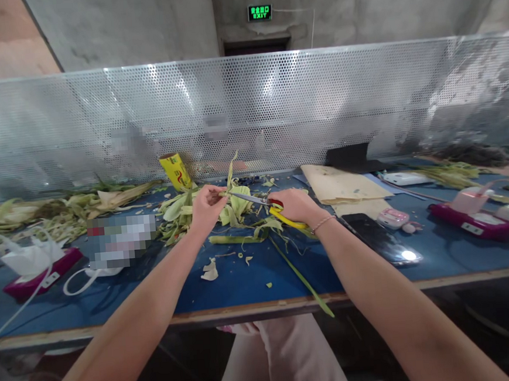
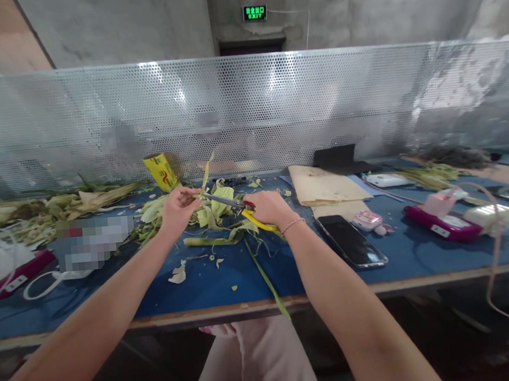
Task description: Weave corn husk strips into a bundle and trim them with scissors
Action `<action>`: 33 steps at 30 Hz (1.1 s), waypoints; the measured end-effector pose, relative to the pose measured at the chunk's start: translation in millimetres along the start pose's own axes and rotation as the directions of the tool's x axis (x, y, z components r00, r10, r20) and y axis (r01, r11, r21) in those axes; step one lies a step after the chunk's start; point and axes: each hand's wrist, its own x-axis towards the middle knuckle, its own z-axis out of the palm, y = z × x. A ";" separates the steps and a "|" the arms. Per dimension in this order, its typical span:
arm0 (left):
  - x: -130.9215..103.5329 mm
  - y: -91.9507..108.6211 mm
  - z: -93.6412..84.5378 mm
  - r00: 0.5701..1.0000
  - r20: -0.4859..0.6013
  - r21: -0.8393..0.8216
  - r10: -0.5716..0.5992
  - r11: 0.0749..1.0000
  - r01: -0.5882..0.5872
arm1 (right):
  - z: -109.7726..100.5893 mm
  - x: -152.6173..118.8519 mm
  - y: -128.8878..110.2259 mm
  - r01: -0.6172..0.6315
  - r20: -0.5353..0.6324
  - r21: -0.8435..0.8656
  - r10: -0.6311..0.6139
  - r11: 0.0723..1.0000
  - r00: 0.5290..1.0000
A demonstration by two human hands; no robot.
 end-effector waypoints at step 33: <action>2.0 -3.9 3.6 0.946 0.105 -0.385 -0.307 0.865 0.323 | 18.2 4.8 18.3 -0.259 0.212 0.012 0.251 0.966 0.945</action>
